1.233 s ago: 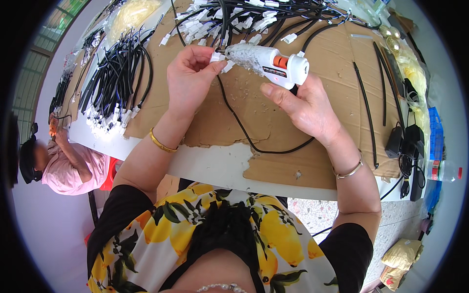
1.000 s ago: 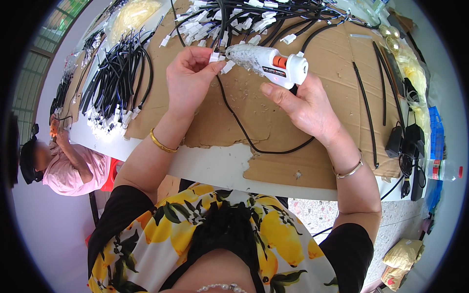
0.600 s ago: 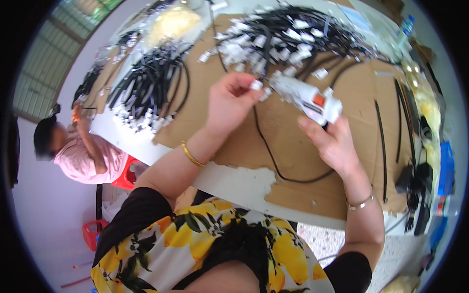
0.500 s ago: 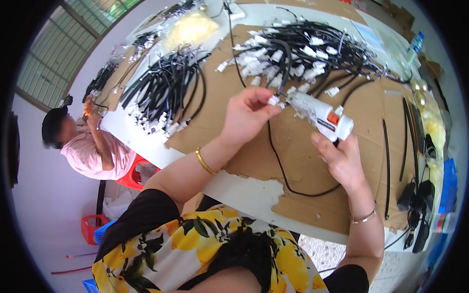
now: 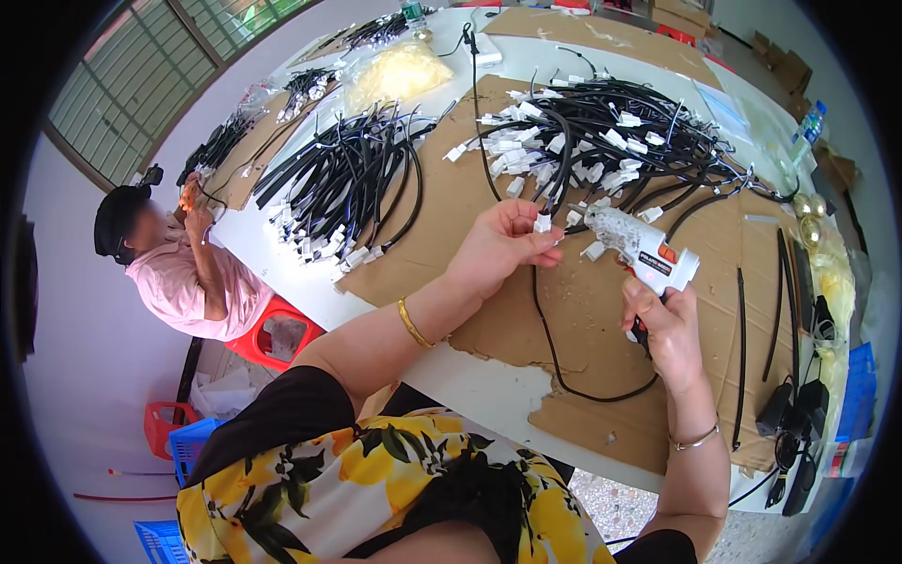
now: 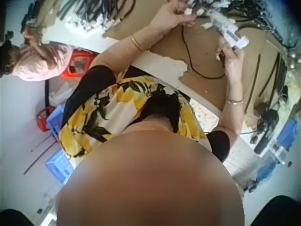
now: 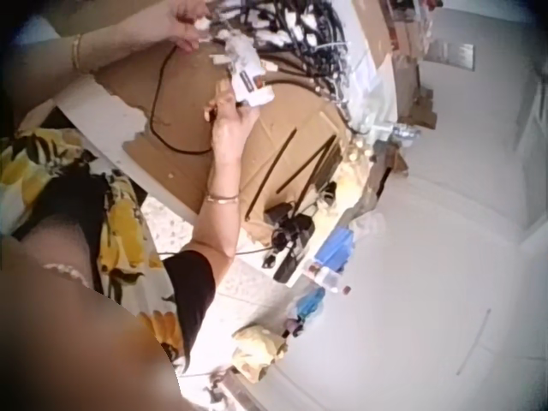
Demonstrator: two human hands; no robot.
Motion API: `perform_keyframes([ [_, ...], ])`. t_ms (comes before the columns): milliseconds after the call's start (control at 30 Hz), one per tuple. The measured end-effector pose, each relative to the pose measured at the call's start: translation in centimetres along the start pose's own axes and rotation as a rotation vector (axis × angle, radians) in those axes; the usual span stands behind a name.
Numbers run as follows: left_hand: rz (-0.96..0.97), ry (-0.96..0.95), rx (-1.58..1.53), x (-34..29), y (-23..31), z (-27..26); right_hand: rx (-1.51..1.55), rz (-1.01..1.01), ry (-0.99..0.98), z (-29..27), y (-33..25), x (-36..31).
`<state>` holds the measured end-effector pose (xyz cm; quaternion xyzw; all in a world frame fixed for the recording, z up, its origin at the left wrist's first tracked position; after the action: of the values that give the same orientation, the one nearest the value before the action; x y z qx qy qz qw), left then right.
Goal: Using a hot glue gun to attach plastic pieces to wire bundles on an assembly table.
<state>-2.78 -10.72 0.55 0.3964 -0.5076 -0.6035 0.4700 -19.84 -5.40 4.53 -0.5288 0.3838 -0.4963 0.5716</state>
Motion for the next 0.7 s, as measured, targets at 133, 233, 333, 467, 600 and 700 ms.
perform_keyframes([
  [133,-0.024,0.030,0.060,0.2,0.0,-0.6,0.041,0.015,0.022,0.0,-0.2,0.2],
  [233,0.016,-0.015,-0.108,0.2,0.7,-0.3,0.077,0.002,0.035,-0.2,-0.2,0.2],
  [333,0.022,-0.059,-0.095,0.1,1.2,0.1,0.109,0.012,0.048,-0.3,-0.3,0.2],
  [467,0.017,-0.089,-0.057,-0.1,1.1,0.5,0.145,0.008,0.033,-0.4,0.0,0.2],
  [600,-0.024,-0.067,0.055,-0.6,1.0,0.4,0.166,0.009,0.030,-0.3,-0.1,0.1],
  [700,-0.031,-0.056,0.102,-0.2,0.3,0.5,0.184,0.016,0.042,-0.6,0.1,0.1],
])
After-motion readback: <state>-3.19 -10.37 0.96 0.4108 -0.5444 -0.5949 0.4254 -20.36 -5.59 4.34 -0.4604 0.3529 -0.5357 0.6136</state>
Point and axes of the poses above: each hand's wrist, its own x-axis towards the middle knuckle, its own z-axis out of the palm, y = z × x, the point moved 10 cm from there along x, towards the middle knuckle, and after that the axes turned 11 degrees about x, right-handed, at the moved point
